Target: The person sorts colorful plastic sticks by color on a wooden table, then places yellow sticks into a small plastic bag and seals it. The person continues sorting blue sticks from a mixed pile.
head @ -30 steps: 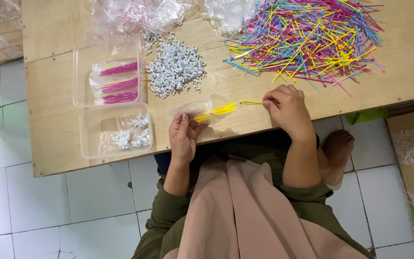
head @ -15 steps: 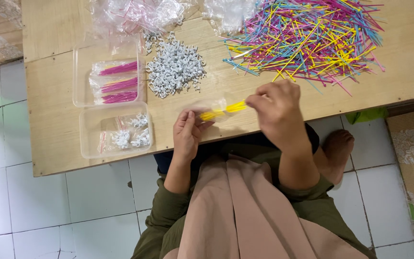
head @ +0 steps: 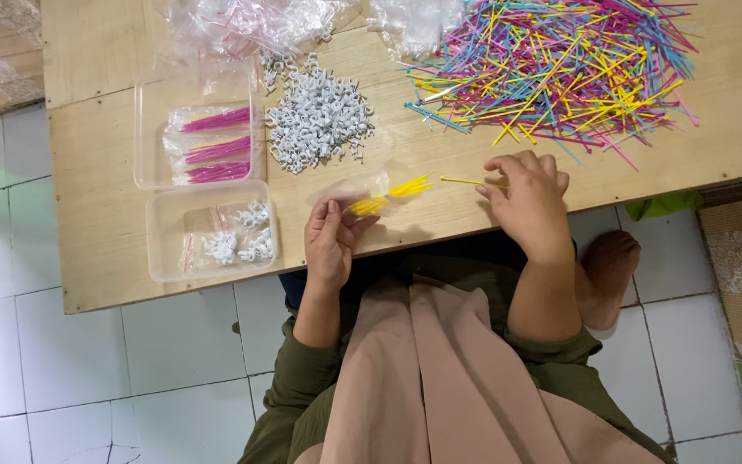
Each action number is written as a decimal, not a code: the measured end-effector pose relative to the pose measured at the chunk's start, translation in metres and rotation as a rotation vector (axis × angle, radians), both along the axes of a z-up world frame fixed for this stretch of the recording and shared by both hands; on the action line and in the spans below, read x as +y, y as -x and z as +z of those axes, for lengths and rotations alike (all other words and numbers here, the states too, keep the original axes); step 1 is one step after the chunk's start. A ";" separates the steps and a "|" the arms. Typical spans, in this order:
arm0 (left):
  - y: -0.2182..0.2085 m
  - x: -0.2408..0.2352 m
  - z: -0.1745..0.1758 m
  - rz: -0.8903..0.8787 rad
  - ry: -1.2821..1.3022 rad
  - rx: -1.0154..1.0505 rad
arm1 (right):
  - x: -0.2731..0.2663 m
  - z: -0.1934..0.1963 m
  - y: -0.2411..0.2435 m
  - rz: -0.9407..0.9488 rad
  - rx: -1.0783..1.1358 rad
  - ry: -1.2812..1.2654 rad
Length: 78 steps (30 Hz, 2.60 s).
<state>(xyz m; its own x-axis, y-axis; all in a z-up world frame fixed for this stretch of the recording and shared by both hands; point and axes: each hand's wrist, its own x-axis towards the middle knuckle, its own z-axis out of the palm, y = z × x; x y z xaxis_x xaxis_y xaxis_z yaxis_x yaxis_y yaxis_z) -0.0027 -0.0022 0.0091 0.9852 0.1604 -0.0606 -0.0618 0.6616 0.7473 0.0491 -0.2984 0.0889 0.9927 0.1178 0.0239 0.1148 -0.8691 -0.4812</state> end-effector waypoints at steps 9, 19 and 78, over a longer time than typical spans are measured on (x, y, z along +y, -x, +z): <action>0.002 -0.001 0.000 0.020 0.015 0.003 | -0.004 -0.029 0.001 -0.003 -0.028 0.051; 0.005 -0.001 0.008 0.012 0.008 0.007 | -0.001 0.030 0.008 0.173 -0.274 -0.400; -0.013 -0.037 -0.007 -0.113 -0.039 -0.023 | 0.072 0.119 -0.027 0.609 -0.396 -0.374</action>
